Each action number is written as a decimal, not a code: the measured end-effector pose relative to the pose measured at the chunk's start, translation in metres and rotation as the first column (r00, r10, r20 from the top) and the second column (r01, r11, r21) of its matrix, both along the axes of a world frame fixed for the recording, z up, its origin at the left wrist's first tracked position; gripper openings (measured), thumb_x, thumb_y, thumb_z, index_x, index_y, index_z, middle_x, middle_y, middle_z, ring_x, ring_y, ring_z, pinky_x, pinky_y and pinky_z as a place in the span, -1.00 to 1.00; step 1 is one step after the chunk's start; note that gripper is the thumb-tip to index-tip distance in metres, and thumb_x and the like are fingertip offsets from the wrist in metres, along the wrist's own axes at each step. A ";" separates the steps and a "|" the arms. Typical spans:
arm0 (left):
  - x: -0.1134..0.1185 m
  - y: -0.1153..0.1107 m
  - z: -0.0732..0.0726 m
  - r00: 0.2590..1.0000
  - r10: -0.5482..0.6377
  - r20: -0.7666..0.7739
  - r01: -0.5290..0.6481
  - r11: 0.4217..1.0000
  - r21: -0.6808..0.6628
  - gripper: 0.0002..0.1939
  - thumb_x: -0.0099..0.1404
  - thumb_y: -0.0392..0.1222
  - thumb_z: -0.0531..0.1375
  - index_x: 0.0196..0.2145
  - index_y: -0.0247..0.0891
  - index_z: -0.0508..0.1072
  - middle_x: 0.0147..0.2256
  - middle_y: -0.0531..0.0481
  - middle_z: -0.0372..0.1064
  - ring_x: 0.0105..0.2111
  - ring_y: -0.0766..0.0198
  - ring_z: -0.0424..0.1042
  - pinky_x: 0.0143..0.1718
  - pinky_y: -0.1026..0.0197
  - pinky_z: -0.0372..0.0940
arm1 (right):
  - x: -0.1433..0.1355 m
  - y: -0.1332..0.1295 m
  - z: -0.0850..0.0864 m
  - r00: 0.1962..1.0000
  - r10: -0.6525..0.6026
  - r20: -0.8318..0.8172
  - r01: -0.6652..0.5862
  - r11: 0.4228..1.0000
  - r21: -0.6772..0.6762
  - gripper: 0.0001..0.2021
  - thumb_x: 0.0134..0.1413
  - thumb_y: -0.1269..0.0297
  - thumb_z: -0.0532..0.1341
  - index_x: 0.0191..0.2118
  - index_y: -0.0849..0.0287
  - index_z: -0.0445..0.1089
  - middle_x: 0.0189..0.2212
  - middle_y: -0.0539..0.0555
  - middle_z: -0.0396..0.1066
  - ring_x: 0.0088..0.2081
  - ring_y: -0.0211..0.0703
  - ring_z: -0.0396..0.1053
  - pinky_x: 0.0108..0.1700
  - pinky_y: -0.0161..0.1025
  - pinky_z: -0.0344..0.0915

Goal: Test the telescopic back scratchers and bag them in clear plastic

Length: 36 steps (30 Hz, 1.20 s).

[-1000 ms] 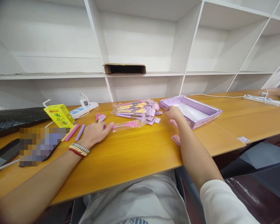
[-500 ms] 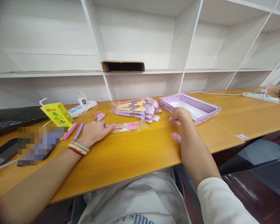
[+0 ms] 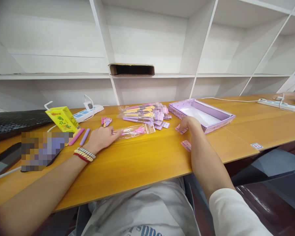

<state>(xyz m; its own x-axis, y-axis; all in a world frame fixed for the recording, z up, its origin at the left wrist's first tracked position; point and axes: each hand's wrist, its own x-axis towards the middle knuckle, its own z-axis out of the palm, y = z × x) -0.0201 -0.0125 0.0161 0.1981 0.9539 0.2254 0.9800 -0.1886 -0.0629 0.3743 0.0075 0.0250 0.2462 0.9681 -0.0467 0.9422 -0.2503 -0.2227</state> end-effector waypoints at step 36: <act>0.011 -0.019 0.006 0.996 0.051 0.071 -0.056 0.996 0.067 -0.18 0.18 0.36 -0.36 -0.30 -0.30 0.45 -0.42 -0.28 0.44 -0.33 -0.09 0.43 -0.35 0.05 0.21 | -0.134 -0.016 -0.025 0.955 0.288 -0.077 -0.185 0.775 0.604 -0.84 -0.12 0.22 0.13 -0.58 0.14 0.17 -0.64 -0.01 0.27 -0.54 -0.25 0.17 -0.46 -0.33 -0.01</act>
<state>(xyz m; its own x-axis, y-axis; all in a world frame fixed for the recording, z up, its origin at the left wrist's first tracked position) -0.0093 -0.0317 0.0224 0.1290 0.9444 0.3023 0.9910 -0.1335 -0.0059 0.2404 -0.0081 0.0002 0.0446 0.8479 0.5283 0.8938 0.2023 -0.4002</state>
